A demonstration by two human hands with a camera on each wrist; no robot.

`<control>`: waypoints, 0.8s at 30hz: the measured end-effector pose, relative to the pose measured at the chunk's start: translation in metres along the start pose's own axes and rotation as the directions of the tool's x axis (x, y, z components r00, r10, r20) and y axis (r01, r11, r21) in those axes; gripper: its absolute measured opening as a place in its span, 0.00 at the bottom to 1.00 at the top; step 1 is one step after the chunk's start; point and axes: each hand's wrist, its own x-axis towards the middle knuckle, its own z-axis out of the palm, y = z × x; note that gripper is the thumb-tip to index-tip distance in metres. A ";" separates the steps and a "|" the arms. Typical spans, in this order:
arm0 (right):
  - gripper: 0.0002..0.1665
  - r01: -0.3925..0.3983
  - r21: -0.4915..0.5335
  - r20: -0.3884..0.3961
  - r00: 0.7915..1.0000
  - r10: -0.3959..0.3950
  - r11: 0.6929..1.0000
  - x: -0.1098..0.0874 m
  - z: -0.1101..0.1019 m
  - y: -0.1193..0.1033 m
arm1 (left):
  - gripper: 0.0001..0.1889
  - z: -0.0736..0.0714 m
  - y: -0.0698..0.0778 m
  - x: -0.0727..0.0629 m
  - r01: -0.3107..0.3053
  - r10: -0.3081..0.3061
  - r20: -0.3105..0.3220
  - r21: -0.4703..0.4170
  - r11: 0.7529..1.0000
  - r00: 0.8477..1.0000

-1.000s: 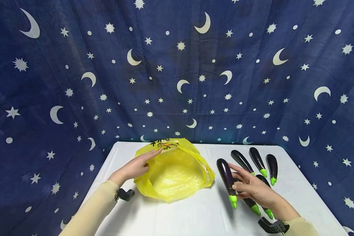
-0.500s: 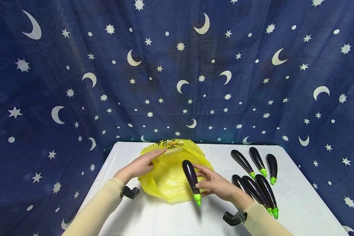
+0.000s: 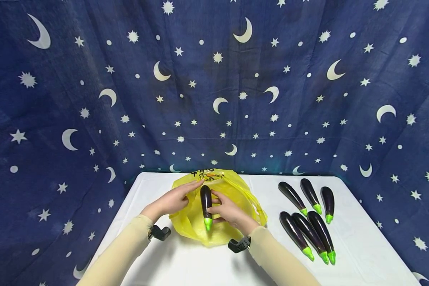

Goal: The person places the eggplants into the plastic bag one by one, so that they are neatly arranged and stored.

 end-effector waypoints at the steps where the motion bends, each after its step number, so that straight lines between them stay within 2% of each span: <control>1: 0.50 -0.003 -0.001 -0.007 1.000 0.003 1.000 0.006 0.002 0.001 | 0.45 0.000 0.000 0.000 0.002 -0.002 0.001 -0.005 1.000 1.000; 8: 0.49 -0.019 -0.027 0.027 0.999 0.019 0.999 0.042 0.016 0.010 | 0.45 0.001 0.001 0.000 0.003 -0.002 0.009 -0.019 1.000 1.000; 12: 0.51 -0.036 -0.035 0.028 0.999 0.037 0.999 0.056 0.025 0.014 | 0.44 0.002 0.002 0.000 0.004 -0.003 0.011 -0.027 1.000 1.000; 20: 0.47 -0.049 -0.115 0.010 0.999 0.051 0.992 0.067 0.037 0.017 | 0.44 0.001 0.004 -0.003 0.006 -0.006 0.011 -0.006 1.000 1.000; 24: 0.45 -0.063 -0.169 -0.038 0.998 0.058 0.984 0.068 0.042 0.016 | 0.43 -0.001 0.005 -0.004 0.012 -0.012 0.006 0.019 1.000 1.000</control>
